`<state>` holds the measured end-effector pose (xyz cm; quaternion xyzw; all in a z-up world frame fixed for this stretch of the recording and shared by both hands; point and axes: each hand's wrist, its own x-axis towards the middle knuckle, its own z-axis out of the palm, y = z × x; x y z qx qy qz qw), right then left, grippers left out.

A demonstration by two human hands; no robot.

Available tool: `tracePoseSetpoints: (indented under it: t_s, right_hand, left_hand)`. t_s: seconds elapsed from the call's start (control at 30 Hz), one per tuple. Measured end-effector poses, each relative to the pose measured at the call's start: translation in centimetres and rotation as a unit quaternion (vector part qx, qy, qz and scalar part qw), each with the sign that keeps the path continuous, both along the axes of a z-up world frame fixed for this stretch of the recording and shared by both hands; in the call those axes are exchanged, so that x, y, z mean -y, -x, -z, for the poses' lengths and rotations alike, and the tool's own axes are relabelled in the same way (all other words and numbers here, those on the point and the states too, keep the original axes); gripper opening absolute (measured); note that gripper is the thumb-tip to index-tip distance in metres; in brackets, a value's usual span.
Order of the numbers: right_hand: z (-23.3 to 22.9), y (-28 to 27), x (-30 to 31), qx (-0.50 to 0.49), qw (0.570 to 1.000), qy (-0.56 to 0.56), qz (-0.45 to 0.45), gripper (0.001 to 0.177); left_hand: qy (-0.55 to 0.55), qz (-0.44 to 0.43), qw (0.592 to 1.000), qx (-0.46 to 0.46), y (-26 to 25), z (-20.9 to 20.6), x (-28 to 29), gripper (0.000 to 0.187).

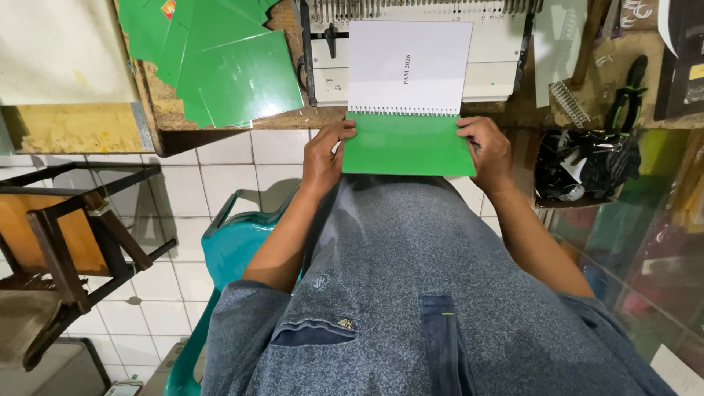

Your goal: The person uses a binding machine to attach spiral coils to green notebook covers. They insert the covers into the machine, retrieve the bound notebooks, and then manually adjust the spiral coils using pliers to ensure they are properly seated.

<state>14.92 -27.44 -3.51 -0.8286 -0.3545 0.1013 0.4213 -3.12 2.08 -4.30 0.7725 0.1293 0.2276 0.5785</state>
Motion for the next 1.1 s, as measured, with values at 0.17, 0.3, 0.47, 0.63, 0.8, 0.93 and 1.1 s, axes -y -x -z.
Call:
tracePoseSetpoints:
  t_s: [0.17,0.3,0.47,0.63,0.8,0.93,1.1]
  right_hand:
    - [-0.8,0.1,-0.7,0.009,1.000,-0.014,0.002,0.004]
    - [-1.1,0.2,-0.7,0.016,1.000,-0.019,-0.001,0.003]
    - [-2.0,0.0,-1.4,0.024,0.999,-0.026,0.000,0.003]
    - [-1.8,-0.4,-1.5,0.005,0.999,-0.042,0.006,0.008]
    - [-2.3,-0.9,-2.1,0.000,0.999,-0.026,0.019,0.014]
    - [0.6,-2.4,-2.1,0.013,0.999,-0.033,0.015,0.014]
    - [-3.0,-2.6,-5.8,-0.026,0.998,0.020,0.058,0.006]
  left_hand:
    - [0.021,-0.014,1.000,-0.005,-0.5,-0.9,0.2,0.022]
    - [0.034,-0.020,0.999,0.004,-0.8,-1.3,0.1,0.019]
    - [0.054,-0.023,0.998,0.001,-1.2,-1.9,0.1,0.017]
    - [0.062,-0.039,0.997,0.005,-1.5,-1.7,0.2,0.016]
    - [0.051,-0.048,0.997,0.013,-2.1,-1.5,0.1,0.018]
    - [0.008,-0.063,0.998,-0.020,-3.2,-1.7,-0.7,0.019]
    - [-0.074,-0.069,0.993,-0.062,-4.7,1.8,-1.4,0.013]
